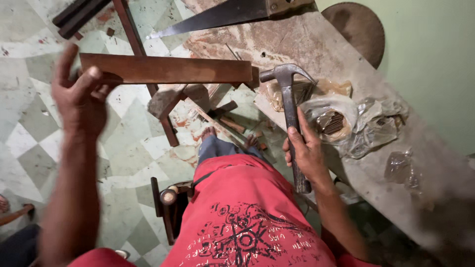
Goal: The person hammers nails into a rectangular wooden plank using a claw hammer. They hold the plank with one hand and strike the nails with the other, occasionally repositioning the wood on the workbench.
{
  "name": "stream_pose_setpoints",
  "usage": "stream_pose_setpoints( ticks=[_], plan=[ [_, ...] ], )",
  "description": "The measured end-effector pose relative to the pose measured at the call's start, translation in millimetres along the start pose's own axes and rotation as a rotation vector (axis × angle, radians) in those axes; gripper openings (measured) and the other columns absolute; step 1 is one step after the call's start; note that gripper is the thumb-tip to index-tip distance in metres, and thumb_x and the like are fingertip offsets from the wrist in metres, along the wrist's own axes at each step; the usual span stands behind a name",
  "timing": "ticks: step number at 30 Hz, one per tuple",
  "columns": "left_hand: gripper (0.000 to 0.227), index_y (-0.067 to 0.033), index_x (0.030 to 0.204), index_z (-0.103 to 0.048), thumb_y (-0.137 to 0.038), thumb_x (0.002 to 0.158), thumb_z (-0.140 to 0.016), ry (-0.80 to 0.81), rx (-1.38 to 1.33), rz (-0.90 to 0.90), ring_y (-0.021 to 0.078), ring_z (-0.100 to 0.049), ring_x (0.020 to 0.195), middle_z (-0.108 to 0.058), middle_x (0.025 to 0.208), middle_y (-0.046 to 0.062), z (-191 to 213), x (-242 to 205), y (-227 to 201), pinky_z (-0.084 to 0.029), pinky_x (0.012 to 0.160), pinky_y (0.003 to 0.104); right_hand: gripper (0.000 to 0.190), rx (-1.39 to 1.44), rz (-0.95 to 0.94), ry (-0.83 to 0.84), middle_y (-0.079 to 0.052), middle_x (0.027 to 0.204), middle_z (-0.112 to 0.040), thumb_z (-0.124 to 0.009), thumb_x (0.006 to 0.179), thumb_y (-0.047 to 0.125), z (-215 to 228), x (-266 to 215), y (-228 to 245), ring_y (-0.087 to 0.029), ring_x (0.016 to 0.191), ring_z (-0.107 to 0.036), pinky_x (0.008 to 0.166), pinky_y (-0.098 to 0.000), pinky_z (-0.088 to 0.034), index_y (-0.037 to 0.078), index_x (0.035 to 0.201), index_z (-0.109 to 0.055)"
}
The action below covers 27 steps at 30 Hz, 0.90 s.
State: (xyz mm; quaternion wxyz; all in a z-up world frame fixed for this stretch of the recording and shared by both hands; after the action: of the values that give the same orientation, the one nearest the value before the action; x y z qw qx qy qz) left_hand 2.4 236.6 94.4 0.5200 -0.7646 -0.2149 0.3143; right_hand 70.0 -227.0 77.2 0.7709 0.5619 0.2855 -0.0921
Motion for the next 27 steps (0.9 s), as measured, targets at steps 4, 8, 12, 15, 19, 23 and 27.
stream_pose_setpoints(
  ticks=[4,8,12,15,19,23,27],
  plan=[
    [0.034,-0.0166,0.095,-0.065,-0.031,0.067,-0.078,-0.072,-0.298,-0.069,0.0187,-0.057,0.104,-0.062,0.101,0.001,-25.2,7.6,27.2,-0.051,0.090,0.036,0.062,-0.027,0.040,0.014,-0.009,0.064,-0.054,-0.047,0.095,0.031,-3.3,1.9,1.5,-0.014,0.042,-0.049,0.034,-0.0272,-0.044,0.026,0.152,-0.024],
    [0.044,-0.0140,0.096,-0.065,-0.040,0.065,-0.084,-0.196,-0.603,-0.286,0.0253,-0.062,0.083,-0.068,0.091,0.010,-58.7,12.6,7.7,-0.053,0.076,0.046,0.060,-0.013,0.055,0.039,-0.008,0.064,-0.053,-0.047,0.096,0.030,-9.3,1.1,3.5,-0.013,0.042,-0.048,0.034,-0.0258,-0.043,0.028,0.152,-0.025],
    [0.046,-0.0104,0.087,-0.052,-0.043,0.067,-0.077,-0.074,-0.649,-0.327,0.0250,-0.060,0.066,-0.061,0.084,0.010,-117.8,-6.3,-38.8,-0.052,0.064,0.038,0.061,-0.013,0.059,0.026,-0.006,0.064,-0.053,-0.047,0.096,0.029,-10.9,-3.2,11.1,-0.012,0.043,-0.048,0.036,-0.0263,-0.043,0.025,0.152,-0.024],
    [0.049,-0.0038,0.065,-0.056,-0.050,0.057,-0.069,-0.120,-0.577,-0.366,0.0287,-0.053,0.052,-0.052,0.055,0.014,-135.1,-19.0,-65.6,-0.045,0.064,0.038,0.061,-0.009,0.059,-0.015,-0.006,0.065,-0.052,-0.047,0.095,0.031,-3.8,-0.1,0.3,-0.011,0.042,-0.047,0.034,-0.0245,-0.042,0.028,0.152,-0.026],
    [0.033,-0.0100,0.082,-0.056,-0.042,0.077,-0.063,-0.079,-0.574,-0.581,0.0298,-0.057,0.062,-0.058,0.076,0.010,-92.8,-23.1,-87.9,-0.054,0.063,0.051,0.060,-0.071,0.154,-0.017,-0.007,0.065,-0.053,-0.046,0.097,0.028,-0.4,-10.0,20.7,-0.011,0.044,-0.047,0.036,-0.0243,-0.043,0.022,0.153,-0.024],
    [0.019,-0.0144,0.081,-0.057,-0.033,0.079,-0.061,-0.237,-0.545,-0.567,0.0353,-0.057,0.066,-0.054,0.078,0.012,-35.3,-49.7,-87.7,-0.049,0.065,0.049,0.058,-0.146,0.179,-0.035,-0.005,0.064,-0.054,-0.044,0.097,0.031,-1.3,-11.4,13.0,-0.010,0.043,-0.047,0.038,-0.0240,-0.043,0.021,0.151,-0.028],
    [0.035,-0.0167,0.077,-0.050,-0.046,0.087,-0.034,-0.194,-0.394,-0.596,0.0318,-0.063,0.075,-0.064,0.087,0.007,11.2,-75.9,-71.7,-0.055,0.068,0.045,0.057,-0.194,0.220,0.029,-0.002,0.063,-0.053,-0.043,0.097,0.034,-17.5,-5.7,8.6,-0.009,0.044,-0.047,0.046,-0.0229,-0.045,0.022,0.151,-0.030]
  ],
)
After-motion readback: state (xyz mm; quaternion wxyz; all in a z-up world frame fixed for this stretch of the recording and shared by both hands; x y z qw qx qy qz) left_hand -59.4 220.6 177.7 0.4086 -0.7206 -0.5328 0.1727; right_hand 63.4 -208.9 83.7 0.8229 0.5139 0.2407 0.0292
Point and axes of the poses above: each hand's wrist, its own x-axis towards the middle knuckle, its own z-axis out of the back of the hand, y = z × x, the point moved 9 cm from there along x, towards the middle knuckle
